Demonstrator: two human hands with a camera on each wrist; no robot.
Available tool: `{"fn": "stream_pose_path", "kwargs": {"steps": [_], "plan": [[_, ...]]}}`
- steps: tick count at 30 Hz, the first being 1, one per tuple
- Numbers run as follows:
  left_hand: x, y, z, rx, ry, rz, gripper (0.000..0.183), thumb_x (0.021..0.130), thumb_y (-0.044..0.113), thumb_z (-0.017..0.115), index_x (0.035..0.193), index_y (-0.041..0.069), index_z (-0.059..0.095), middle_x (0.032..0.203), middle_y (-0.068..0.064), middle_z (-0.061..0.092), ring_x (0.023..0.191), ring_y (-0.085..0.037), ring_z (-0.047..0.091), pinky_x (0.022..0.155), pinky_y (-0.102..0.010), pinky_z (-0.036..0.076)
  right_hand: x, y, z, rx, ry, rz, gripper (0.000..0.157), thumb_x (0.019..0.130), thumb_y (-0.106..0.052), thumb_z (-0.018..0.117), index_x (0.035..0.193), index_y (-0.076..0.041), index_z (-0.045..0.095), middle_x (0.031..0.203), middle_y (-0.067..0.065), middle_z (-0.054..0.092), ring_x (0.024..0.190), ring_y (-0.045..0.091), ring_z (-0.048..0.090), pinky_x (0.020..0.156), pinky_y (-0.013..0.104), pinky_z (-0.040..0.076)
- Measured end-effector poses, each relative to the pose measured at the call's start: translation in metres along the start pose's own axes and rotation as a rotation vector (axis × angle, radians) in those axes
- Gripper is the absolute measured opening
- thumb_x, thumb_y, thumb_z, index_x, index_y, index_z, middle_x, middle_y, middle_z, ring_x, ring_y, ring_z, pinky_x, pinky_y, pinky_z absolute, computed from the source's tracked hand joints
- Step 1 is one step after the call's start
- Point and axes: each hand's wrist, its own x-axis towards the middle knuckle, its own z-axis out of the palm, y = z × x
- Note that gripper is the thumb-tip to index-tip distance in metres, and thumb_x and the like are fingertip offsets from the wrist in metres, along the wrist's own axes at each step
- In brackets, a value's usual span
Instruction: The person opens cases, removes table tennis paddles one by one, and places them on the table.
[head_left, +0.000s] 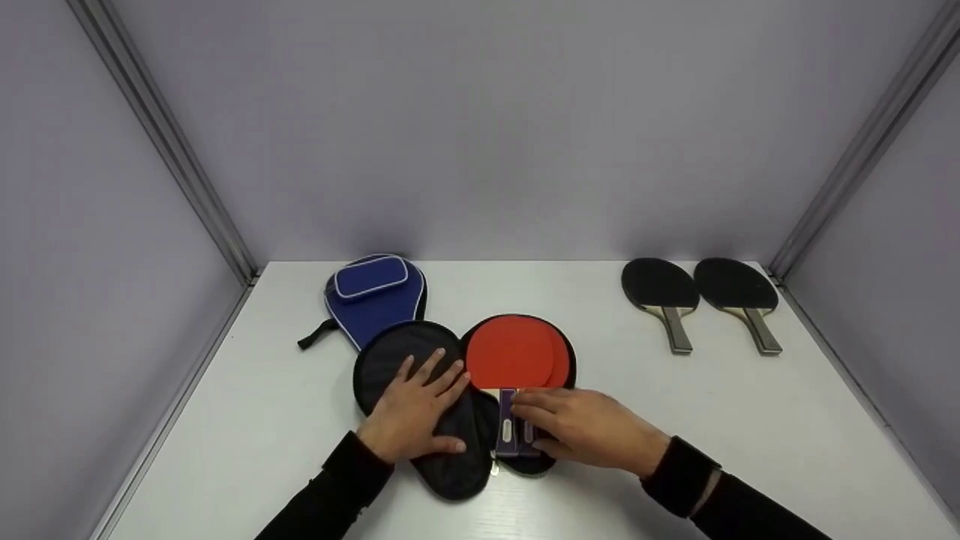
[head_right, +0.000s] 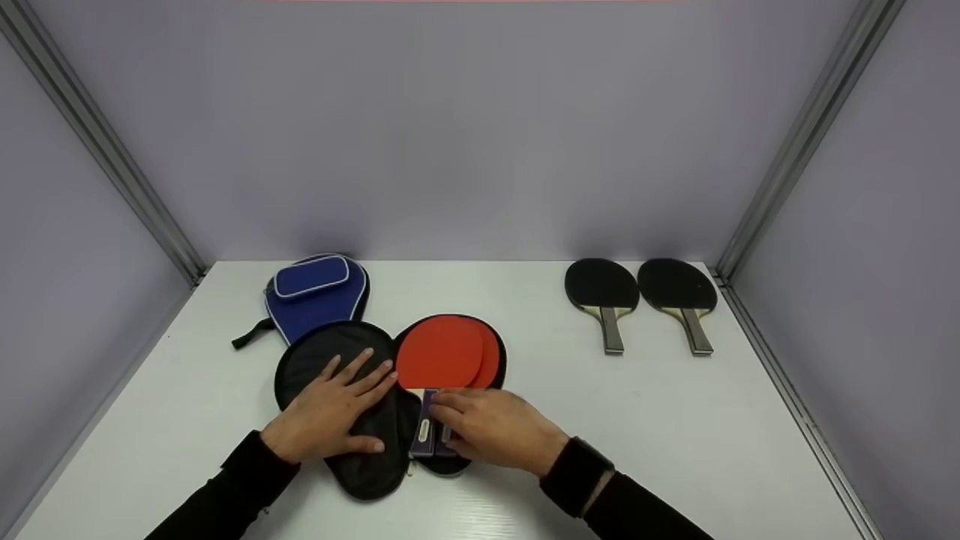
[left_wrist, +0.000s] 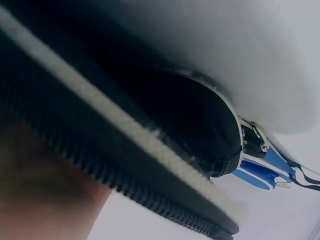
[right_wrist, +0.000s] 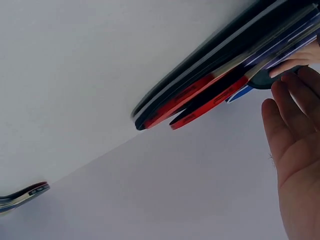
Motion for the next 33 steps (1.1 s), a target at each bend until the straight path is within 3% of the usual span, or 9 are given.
{"fn": "stream_pose_path", "kwargs": {"steps": [8, 17, 26, 33], "plan": [[-0.006, 0.007, -0.002, 0.009, -0.01, -0.001, 0.11, 0.1, 0.083, 0.073, 0.184, 0.018, 0.043, 0.192, -0.002, 0.042, 0.183, -0.036, 0.031, 0.144, -0.068, 0.037, 0.012, -0.021, 0.014, -0.1, -0.021, -0.042, 0.067, 0.11, -0.044, 0.084, 0.165, -0.008, 0.068, 0.167, 0.009, 0.072, 0.155, 0.024, 0.071, 0.125, 0.04, 0.063], [-0.01, 0.008, 0.001, -0.026, -0.008, 0.008, 0.11, 0.101, 0.081, 0.075, 0.184, 0.016, 0.042, 0.192, -0.003, 0.042, 0.184, -0.037, 0.03, 0.145, -0.069, 0.035, 0.025, -0.034, 0.018, -0.143, -0.05, -0.056, 0.056, 0.105, -0.037, 0.087, 0.154, -0.012, 0.076, 0.159, 0.005, 0.077, 0.154, 0.023, 0.071, 0.126, 0.037, 0.062], [-0.016, 0.009, 0.001, -0.043, -0.005, 0.022, 0.112, 0.1, 0.081, 0.076, 0.183, 0.014, 0.043, 0.193, -0.004, 0.041, 0.184, -0.036, 0.029, 0.145, -0.069, 0.035, 0.026, -0.031, 0.006, -0.223, 0.033, -0.106, 0.056, 0.105, -0.048, 0.089, 0.148, -0.014, 0.079, 0.146, 0.0, 0.084, 0.146, 0.02, 0.077, 0.116, 0.033, 0.068], [-0.018, 0.007, 0.003, -0.046, 0.007, 0.032, 0.112, 0.099, 0.082, 0.076, 0.183, 0.015, 0.044, 0.192, -0.003, 0.043, 0.183, -0.037, 0.03, 0.145, -0.069, 0.036, 0.025, -0.017, -0.016, -0.184, 0.136, -0.07, 0.059, 0.095, -0.032, 0.1, 0.144, -0.01, 0.076, 0.151, 0.008, 0.082, 0.138, 0.022, 0.082, 0.106, 0.035, 0.072]]}}
